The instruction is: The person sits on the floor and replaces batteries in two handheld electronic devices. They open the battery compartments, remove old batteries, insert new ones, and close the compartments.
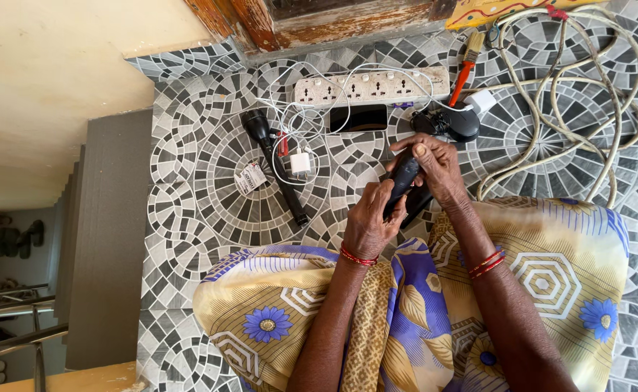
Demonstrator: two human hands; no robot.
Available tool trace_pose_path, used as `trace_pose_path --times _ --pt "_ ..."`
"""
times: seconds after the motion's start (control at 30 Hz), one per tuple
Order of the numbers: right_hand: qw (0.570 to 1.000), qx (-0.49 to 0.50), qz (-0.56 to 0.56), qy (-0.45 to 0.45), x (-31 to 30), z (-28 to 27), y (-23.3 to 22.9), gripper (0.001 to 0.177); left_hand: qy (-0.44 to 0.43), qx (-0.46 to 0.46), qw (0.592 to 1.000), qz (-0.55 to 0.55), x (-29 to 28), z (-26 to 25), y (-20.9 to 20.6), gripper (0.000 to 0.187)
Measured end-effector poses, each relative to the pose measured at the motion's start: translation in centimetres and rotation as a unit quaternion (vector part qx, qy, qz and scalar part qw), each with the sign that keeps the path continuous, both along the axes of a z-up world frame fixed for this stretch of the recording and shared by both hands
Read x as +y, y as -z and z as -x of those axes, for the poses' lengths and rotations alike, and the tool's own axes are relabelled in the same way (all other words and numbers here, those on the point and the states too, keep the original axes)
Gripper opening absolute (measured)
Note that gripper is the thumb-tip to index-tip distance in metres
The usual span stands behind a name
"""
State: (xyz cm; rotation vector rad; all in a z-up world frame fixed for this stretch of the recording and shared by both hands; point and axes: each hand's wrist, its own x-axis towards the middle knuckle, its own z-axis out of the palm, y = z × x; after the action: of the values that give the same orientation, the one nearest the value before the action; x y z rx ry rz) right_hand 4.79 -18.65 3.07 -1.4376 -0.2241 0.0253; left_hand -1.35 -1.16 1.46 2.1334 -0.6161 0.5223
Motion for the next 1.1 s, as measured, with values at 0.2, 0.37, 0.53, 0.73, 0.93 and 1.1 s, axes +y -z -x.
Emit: trace_pose_path --times 0.2,0.37,0.53,0.73,0.93,1.1 --pt "0.998 0.049 -0.029 -0.023 0.6 -0.1 0.1 0.060 -0.004 0.046 0.986 0.160 -1.5 1.0 -0.1 0.043" --pt "0.999 0.044 -0.026 0.001 1.7 -0.2 0.2 0.055 -0.011 0.093 0.968 0.234 -2.3 1.3 0.2 0.044" --pt "0.999 0.032 0.008 0.033 2.1 0.0 0.2 0.054 -0.025 0.091 0.965 0.246 -2.5 1.5 -0.1 0.039" --pt "0.996 0.068 0.029 0.053 2.4 0.8 -0.1 0.056 0.012 0.148 0.956 0.254 -2.3 1.0 -0.6 0.036" --pt "0.996 0.066 0.044 0.038 2.3 0.8 0.1 0.060 0.020 0.166 0.965 0.201 -2.2 0.6 -0.8 0.033" --pt "0.995 0.084 0.049 0.001 2.2 0.4 0.7 0.071 0.024 0.177 0.965 0.190 -2.1 0.5 -0.5 0.035"
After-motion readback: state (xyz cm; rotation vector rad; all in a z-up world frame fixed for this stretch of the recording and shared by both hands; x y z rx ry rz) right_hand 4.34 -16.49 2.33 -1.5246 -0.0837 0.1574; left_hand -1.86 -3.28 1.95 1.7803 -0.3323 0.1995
